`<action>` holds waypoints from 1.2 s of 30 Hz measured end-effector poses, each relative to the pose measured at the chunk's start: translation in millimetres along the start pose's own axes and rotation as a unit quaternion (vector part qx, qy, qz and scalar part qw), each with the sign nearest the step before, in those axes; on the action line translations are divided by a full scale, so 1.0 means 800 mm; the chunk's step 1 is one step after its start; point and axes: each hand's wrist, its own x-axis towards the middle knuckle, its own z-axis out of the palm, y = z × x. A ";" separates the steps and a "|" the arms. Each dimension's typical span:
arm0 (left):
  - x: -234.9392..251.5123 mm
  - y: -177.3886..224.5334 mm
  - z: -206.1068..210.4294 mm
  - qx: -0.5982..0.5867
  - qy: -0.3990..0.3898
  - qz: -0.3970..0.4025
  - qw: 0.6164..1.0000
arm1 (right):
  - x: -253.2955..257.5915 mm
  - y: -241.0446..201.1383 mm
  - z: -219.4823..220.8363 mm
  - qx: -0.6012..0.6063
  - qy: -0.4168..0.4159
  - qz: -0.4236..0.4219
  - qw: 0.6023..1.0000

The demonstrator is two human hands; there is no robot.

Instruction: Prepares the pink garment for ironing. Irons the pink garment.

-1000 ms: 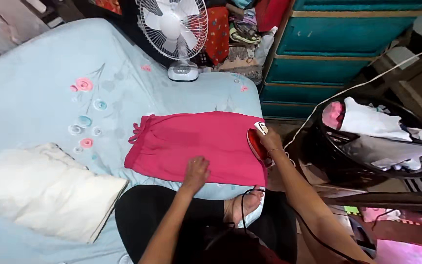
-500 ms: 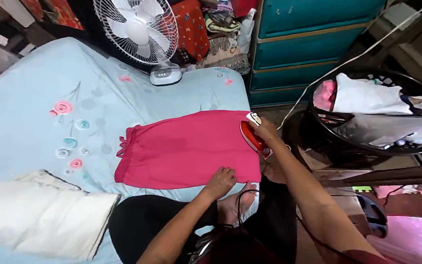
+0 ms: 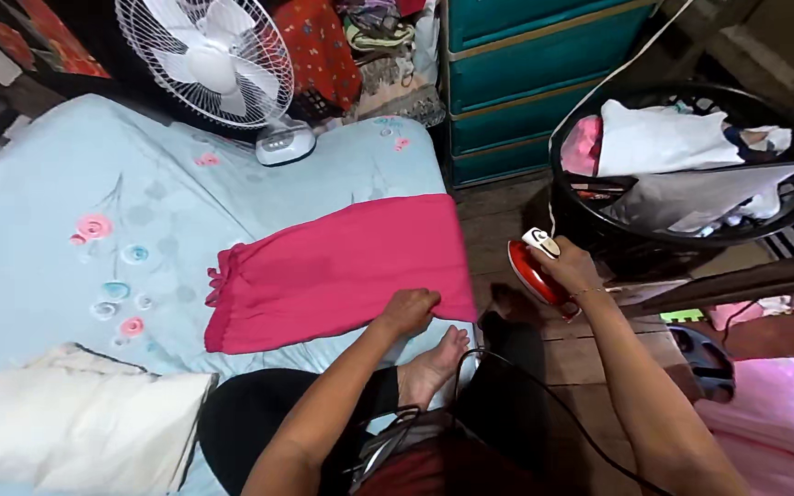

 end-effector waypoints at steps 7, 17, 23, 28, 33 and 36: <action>0.045 0.043 0.026 0.130 0.076 0.082 0.985 | -0.007 0.053 -0.009 -0.007 0.027 0.027 0.999; 0.036 0.051 -0.052 -0.133 0.278 -0.038 0.951 | -0.013 0.049 -0.021 -0.003 0.042 0.024 0.999; -0.140 -0.129 -0.109 -0.275 0.632 -0.204 0.696 | -0.022 -0.019 -0.012 -0.005 -0.001 -0.038 0.999; -0.304 -0.228 -0.047 -0.363 0.745 -0.365 0.424 | -0.037 -0.107 0.026 0.005 -0.079 -0.099 0.992; -0.339 -0.229 0.027 -0.313 0.648 -0.478 0.504 | -0.041 -0.190 0.098 0.003 -0.121 -0.117 0.986; -0.317 -0.222 0.049 -0.270 0.575 -0.441 0.634 | -0.006 -0.232 0.125 0.033 -0.069 -0.094 0.993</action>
